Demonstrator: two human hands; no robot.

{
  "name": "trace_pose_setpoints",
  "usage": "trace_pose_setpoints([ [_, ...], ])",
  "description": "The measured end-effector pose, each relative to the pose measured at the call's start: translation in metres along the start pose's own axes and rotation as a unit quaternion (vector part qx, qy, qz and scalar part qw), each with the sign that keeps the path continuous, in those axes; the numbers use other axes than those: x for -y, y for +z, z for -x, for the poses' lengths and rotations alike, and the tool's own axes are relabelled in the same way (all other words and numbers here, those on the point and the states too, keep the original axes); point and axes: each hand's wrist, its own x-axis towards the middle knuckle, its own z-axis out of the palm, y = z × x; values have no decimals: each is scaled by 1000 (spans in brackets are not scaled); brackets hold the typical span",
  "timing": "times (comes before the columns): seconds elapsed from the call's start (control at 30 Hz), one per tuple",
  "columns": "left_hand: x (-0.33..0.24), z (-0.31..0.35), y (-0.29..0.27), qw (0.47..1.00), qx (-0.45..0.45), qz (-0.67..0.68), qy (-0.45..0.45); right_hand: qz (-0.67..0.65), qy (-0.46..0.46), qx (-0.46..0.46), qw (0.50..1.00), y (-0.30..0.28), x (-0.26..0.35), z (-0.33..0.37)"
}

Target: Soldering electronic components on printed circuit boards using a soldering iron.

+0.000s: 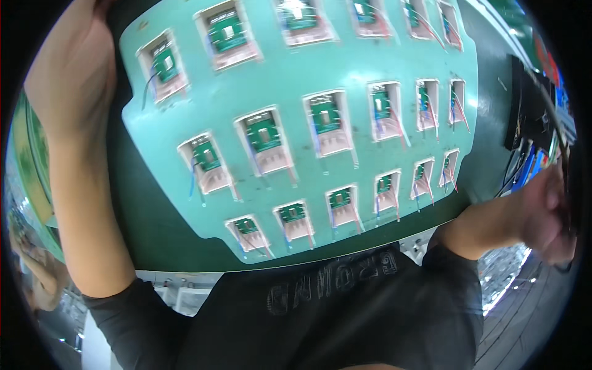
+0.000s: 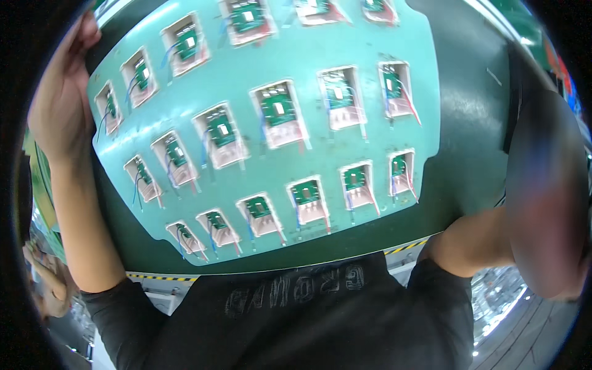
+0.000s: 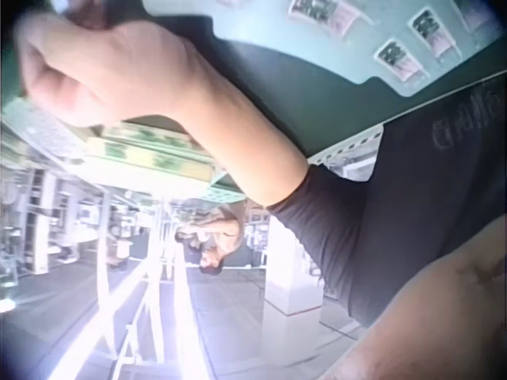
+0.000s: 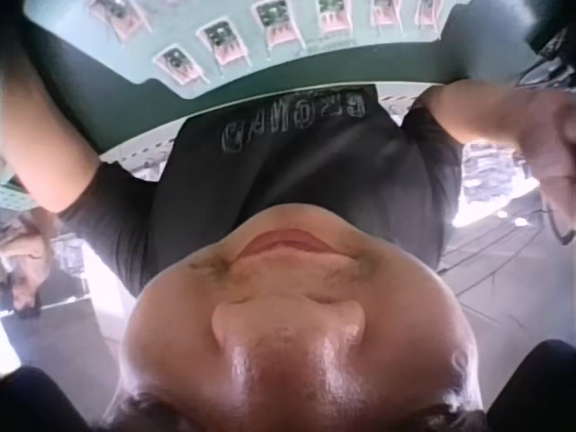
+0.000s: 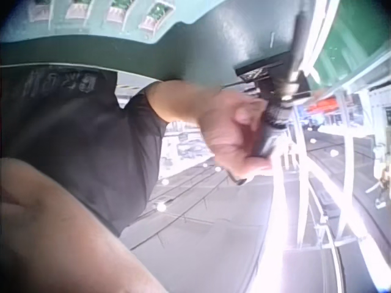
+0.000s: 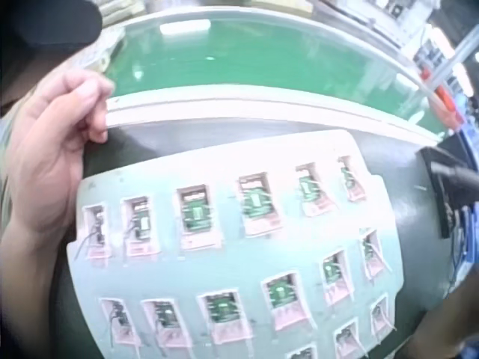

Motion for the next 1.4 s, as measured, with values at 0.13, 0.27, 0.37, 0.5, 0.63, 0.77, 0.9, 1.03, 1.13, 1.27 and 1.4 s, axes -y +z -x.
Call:
trace_pose_setpoints([
  [0.13,-3,22,-9,1000,2,23,-15,38,-53,2,998,7,41,8],
  [0.27,-11,58,-26,999,10,25,-39,50,-60,36,996,24,68,12],
  [0.37,-17,91,-50,998,20,19,-65,88,-73,115,987,45,70,21],
  [0.5,-20,126,-80,995,24,11,-99,186,-135,237,944,69,59,33],
  [0.63,-22,145,-104,992,17,-6,-124,215,-151,327,908,83,56,30],
  [0.77,-20,155,-120,989,12,-20,-145,216,-133,374,892,89,58,28],
  [0.9,-16,161,-128,988,11,-23,-152,215,-117,384,890,91,59,29],
  [1.03,-15,162,-130,988,12,-23,-153,211,-106,389,890,92,59,30],
  [1.13,-16,161,-129,988,15,-24,-153,210,-96,393,890,92,59,30],
  [1.27,-16,161,-128,988,18,-23,-153,210,-87,397,889,93,60,31],
  [1.4,-16,162,-128,988,21,-23,-153,209,-79,401,888,93,61,32],
])
